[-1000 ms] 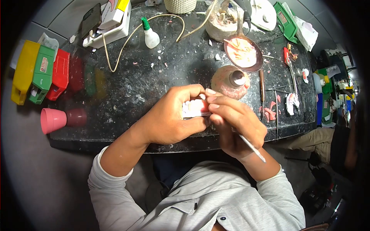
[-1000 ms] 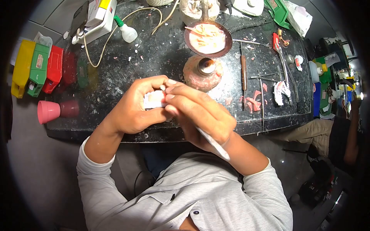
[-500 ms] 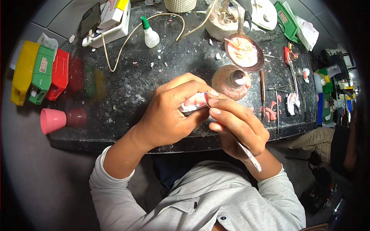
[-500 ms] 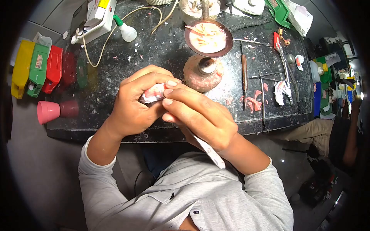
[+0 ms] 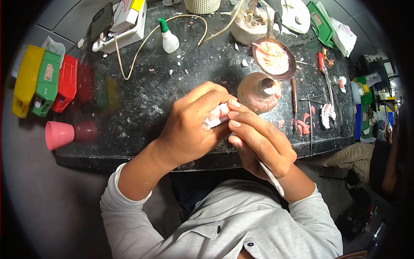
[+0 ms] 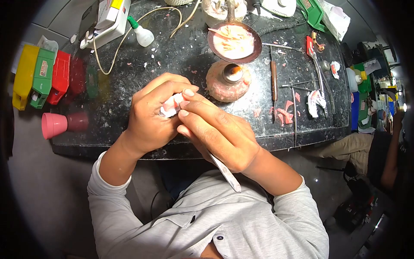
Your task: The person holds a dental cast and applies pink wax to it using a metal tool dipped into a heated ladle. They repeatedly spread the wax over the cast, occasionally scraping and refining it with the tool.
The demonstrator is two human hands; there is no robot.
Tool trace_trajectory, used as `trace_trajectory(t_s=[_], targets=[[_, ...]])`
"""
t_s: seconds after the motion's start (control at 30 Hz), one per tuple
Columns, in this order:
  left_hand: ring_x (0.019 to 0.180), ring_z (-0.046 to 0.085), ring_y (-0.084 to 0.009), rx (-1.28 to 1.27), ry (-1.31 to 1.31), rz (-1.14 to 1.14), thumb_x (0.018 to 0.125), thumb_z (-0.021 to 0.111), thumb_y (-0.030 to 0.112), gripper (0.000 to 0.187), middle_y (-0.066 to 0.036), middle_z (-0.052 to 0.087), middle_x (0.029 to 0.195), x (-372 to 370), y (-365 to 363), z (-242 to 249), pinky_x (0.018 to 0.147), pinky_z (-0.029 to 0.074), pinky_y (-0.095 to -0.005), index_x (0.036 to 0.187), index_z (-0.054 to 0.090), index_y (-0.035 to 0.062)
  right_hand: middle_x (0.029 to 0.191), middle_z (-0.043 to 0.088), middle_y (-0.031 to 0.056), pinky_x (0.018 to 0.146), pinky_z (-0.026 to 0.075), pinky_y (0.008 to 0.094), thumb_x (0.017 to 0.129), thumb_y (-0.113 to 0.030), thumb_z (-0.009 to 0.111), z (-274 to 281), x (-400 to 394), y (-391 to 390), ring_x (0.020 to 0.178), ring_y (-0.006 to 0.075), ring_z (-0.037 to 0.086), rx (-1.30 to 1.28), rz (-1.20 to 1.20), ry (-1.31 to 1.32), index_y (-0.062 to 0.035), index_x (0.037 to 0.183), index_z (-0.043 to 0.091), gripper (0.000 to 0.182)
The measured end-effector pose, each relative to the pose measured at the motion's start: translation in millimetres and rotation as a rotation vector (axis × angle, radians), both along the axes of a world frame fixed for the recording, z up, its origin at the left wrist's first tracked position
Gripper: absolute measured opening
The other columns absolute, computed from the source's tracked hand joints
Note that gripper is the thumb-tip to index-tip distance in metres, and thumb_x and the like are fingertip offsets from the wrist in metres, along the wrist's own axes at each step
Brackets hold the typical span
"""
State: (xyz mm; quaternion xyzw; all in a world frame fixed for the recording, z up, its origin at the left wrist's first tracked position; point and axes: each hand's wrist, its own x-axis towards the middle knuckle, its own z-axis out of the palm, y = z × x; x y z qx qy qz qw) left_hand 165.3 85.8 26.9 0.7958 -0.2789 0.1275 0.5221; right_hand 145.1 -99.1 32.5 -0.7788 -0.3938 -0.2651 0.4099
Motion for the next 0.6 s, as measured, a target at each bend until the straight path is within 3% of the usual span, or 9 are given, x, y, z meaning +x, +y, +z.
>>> trace_trajectory(t_s=[0.6], targets=[[0.085,0.067,-0.0202,-0.047,0.165,-0.065,0.074,0.075,-0.003,0.025,-0.014,0.069,0.096,0.2,2.3,2.6,0.075,0.053,-0.0295,0.098,0.068,-0.0038,0.104,0.070,0.0189,0.076,0.061,0.0369,0.079,0.000,0.079,-0.5,1.3,-4.0,0.097,0.0323,0.072,0.020,0.015,0.026,0.0048,0.102,0.069,0.025]])
